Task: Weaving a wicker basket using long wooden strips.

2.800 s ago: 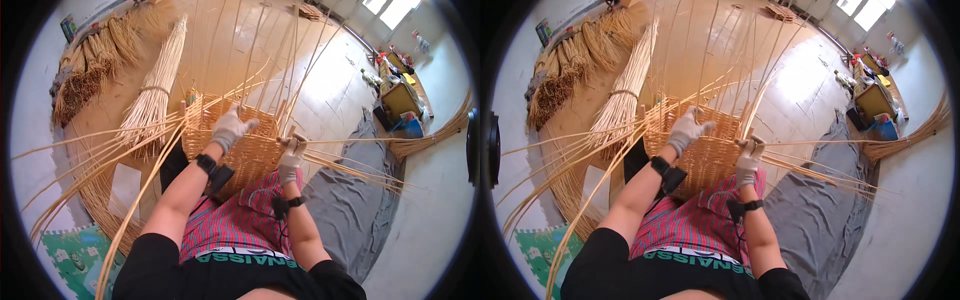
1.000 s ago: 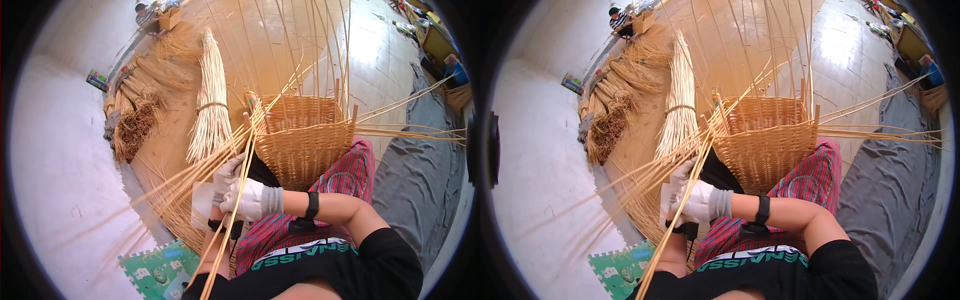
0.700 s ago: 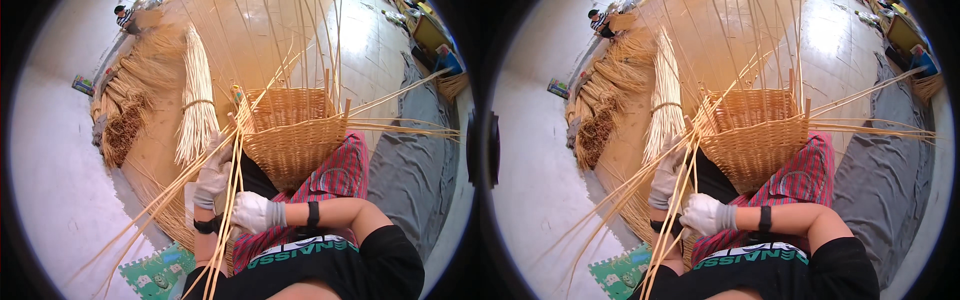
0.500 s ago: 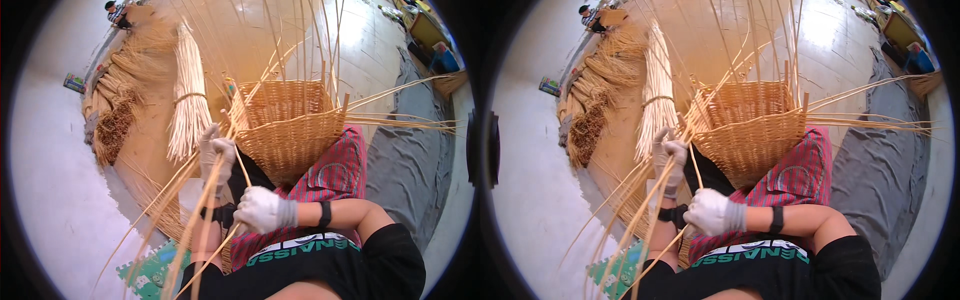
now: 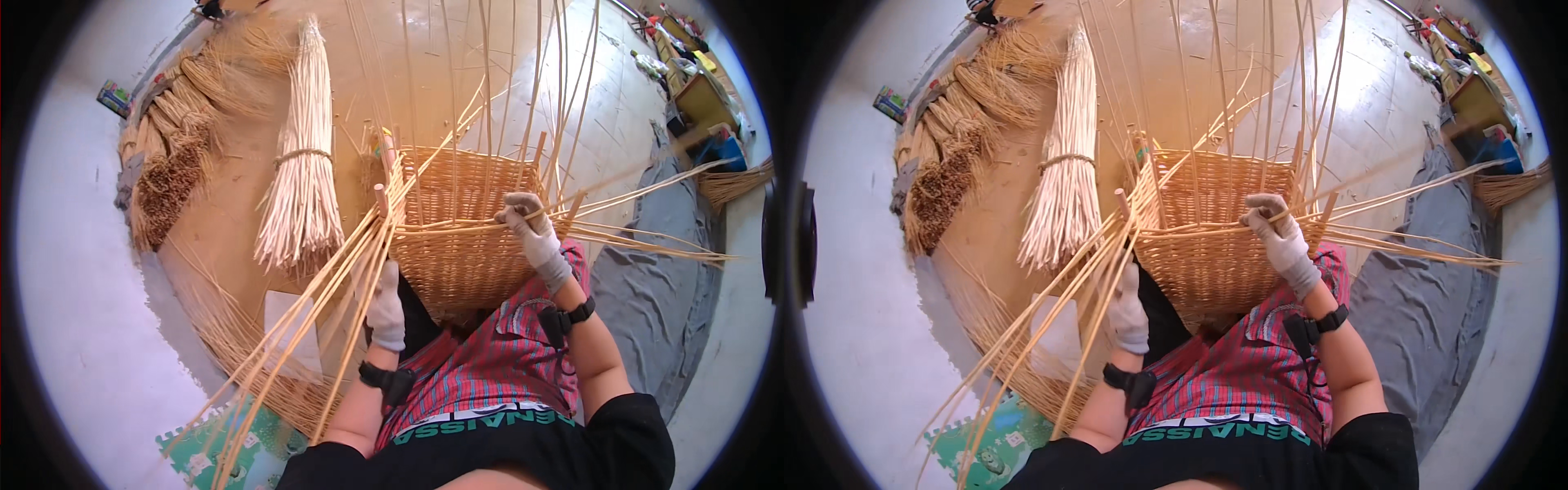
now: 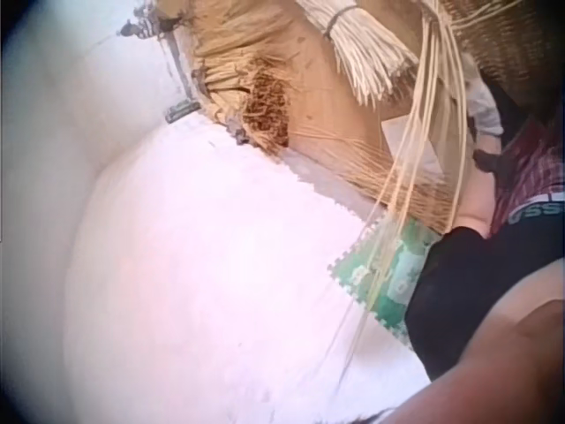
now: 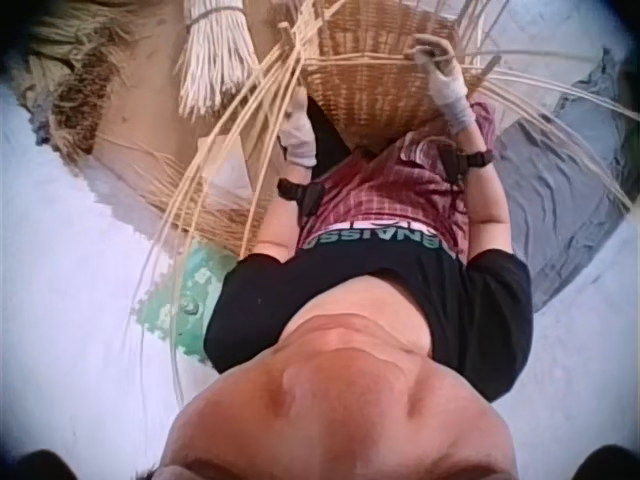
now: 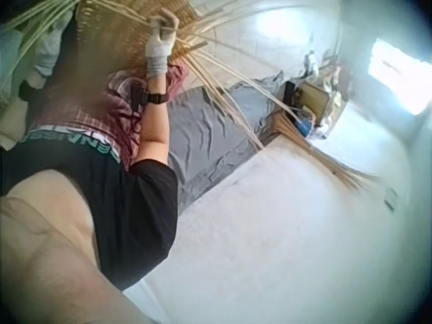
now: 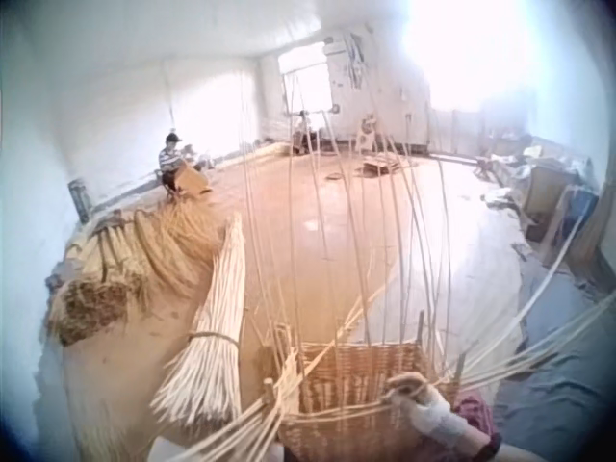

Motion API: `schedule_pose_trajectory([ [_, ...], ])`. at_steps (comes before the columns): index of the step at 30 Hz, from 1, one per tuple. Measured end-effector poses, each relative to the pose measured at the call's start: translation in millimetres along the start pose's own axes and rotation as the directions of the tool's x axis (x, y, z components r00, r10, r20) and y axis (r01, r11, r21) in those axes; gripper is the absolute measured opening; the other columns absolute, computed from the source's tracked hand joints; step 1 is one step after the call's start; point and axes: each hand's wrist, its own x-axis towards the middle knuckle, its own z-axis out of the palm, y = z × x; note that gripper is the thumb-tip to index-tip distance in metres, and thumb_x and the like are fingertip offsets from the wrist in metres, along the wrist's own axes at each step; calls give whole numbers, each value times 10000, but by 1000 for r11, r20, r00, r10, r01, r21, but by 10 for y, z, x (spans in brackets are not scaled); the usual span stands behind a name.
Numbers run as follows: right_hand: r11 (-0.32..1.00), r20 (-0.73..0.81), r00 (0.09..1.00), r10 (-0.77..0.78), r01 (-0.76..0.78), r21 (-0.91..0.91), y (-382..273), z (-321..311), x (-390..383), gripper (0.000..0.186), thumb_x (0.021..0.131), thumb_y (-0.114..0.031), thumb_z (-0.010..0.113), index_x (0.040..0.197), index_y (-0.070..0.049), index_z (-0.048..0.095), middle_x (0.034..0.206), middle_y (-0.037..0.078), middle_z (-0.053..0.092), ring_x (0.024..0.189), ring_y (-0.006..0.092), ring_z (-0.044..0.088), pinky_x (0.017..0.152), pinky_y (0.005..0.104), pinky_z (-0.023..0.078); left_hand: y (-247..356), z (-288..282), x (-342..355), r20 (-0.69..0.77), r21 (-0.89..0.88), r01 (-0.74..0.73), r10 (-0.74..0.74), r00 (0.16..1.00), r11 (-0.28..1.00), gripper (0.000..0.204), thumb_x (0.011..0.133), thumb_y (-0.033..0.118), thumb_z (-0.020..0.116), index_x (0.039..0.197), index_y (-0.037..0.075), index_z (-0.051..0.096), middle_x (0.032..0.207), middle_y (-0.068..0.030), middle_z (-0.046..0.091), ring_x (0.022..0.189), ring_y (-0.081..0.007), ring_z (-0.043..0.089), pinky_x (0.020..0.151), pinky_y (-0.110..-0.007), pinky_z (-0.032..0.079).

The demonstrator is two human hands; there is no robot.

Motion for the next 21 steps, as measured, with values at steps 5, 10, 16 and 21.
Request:
schedule_pose_trajectory([
  [5,966,-123,991,43,-73,-249,118,-104,-44,113,967,-40,681,1081,-41,684,946,-9,677,874,66,606,796,231,515,53,354,594,226,51,-11,0,974,999,663,877,304,821,1382,-11,530,1214,-123,656,1089,-233,614,966,-343,486],
  [10,955,-195,981,-18,-40,-292,179,8,50,106,955,-36,695,1060,-24,687,933,1,687,821,68,618,759,232,526,-92,405,707,371,-9,69,-60,927,998,733,825,336,862,1376,-14,531,1222,-157,647,1081,-264,620,959,-378,493],
  [16,946,-245,969,-14,-66,-318,-80,225,-30,114,941,-6,696,1054,-15,684,924,33,703,829,95,657,736,235,533,-85,439,760,307,125,-24,-16,952,992,697,801,303,871,1347,-1,562,1229,-184,642,1090,-326,621,958,-418,493],
  [21,678,319,932,-175,349,-647,-928,777,359,202,957,-77,662,1157,-58,681,962,46,718,872,136,693,754,306,545,13,476,810,366,-67,423,-372,853,904,591,828,152,855,1288,-21,529,1210,-147,656,1033,-232,655,916,-356,533],
])
